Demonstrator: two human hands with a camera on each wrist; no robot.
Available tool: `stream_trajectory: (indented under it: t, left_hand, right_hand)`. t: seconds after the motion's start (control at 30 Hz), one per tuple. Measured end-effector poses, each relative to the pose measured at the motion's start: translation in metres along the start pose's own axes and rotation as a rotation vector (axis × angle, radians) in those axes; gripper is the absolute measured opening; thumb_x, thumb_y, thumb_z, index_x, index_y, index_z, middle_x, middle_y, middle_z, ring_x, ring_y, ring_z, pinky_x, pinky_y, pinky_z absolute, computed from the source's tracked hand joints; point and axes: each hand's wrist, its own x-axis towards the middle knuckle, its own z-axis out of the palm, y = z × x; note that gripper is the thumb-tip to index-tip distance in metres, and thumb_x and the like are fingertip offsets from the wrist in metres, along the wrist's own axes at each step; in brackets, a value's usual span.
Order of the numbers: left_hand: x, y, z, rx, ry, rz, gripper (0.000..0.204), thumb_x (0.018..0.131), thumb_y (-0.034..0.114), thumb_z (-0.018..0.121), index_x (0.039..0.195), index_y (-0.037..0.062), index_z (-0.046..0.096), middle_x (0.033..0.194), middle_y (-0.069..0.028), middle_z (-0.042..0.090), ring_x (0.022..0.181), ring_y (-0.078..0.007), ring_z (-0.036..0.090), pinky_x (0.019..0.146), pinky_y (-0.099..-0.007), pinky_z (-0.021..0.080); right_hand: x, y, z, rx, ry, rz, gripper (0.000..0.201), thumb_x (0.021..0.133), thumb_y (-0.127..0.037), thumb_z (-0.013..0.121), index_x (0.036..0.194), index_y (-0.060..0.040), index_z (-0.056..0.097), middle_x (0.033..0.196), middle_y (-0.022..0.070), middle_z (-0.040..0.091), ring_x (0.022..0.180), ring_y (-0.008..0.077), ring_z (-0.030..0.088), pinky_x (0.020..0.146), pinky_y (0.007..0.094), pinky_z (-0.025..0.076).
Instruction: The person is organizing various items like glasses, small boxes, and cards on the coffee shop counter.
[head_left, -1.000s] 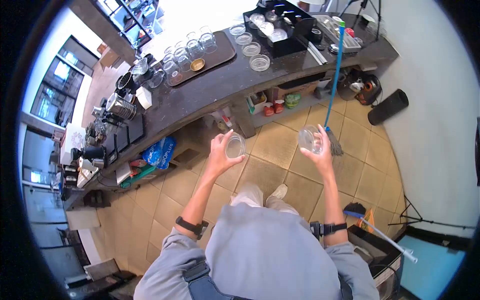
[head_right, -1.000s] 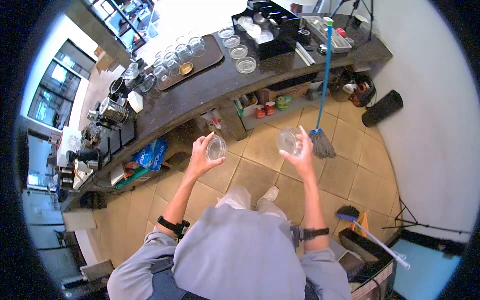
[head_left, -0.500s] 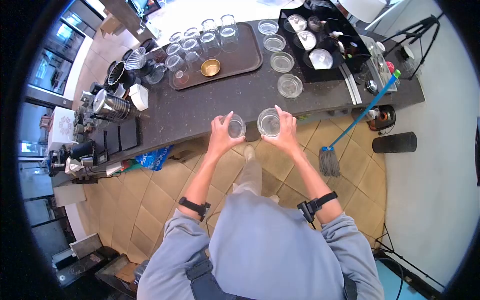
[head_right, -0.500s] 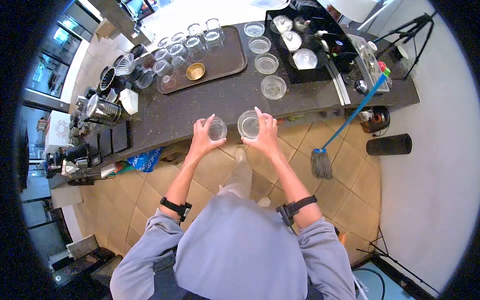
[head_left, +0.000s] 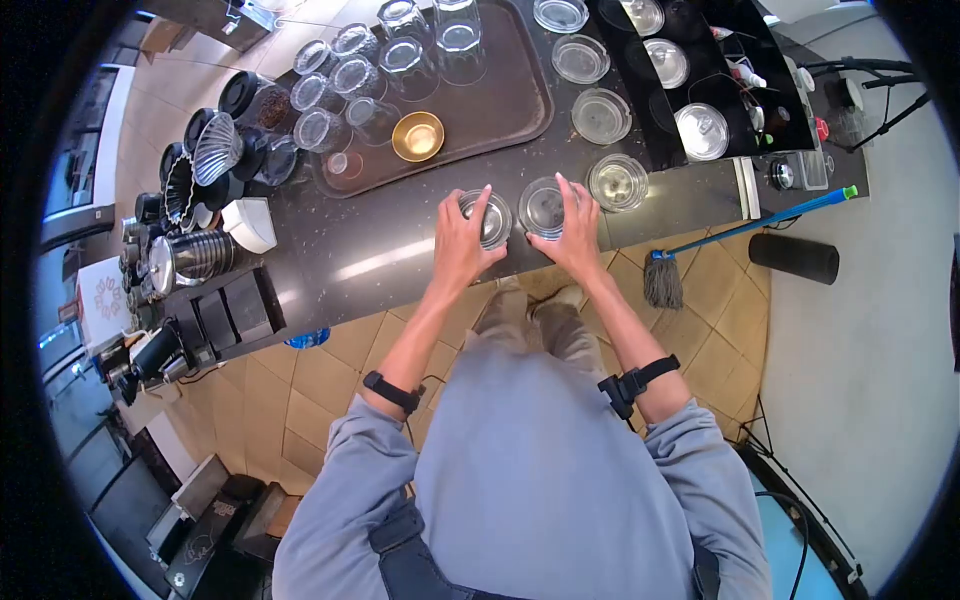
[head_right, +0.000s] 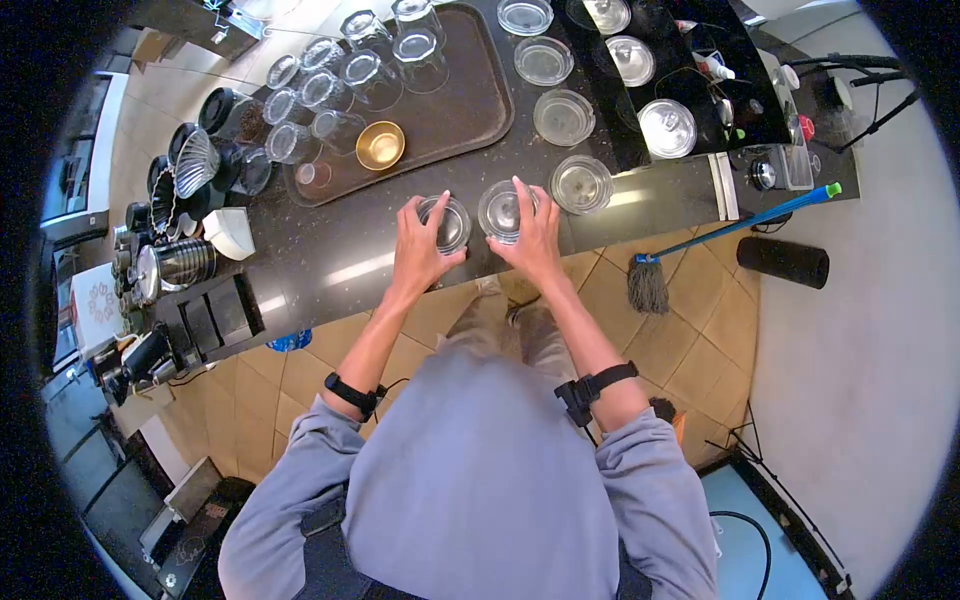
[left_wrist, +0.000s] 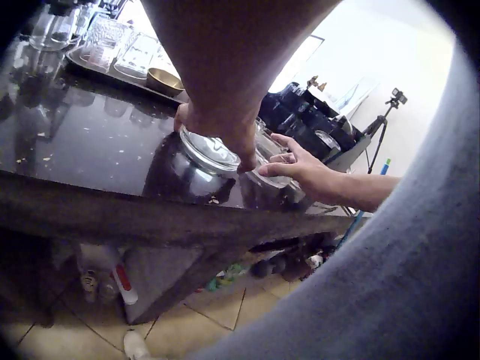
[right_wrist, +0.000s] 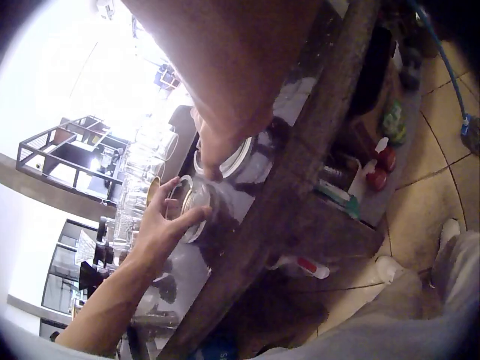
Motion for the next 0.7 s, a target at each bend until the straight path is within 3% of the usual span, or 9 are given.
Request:
stream_trajectory:
  t: [0.27,0.7]
  left_hand:
    - [0.017,-0.009,0.006,0.007,0.031,-0.008,0.105,0.06,0.024,0.089,0.149,0.0141,0.034,0.138,-0.0231,0.036,0.126,-0.0411,0.04,0.106,-0.0489,0.037]
    - [0.02,-0.018,0.014,-0.044,0.083,0.035,0.109,0.062,0.029,0.09,0.15,0.0065,0.03,0.137,-0.0214,0.04,0.128,-0.04,0.041,0.106,-0.0496,0.037]
  right_hand:
    - [0.005,0.0,-0.003,0.104,0.057,0.041,0.106,0.067,-0.02,0.087,0.152,-0.0124,0.025,0.142,0.0241,0.031,0.132,0.0449,0.034,0.109,0.0504,0.035]
    - [-0.003,0.015,0.002,0.145,0.113,0.057,0.099,0.072,-0.021,0.085,0.151,-0.0089,0.027,0.144,0.022,0.033,0.131,0.0409,0.038,0.109,0.0461,0.036]
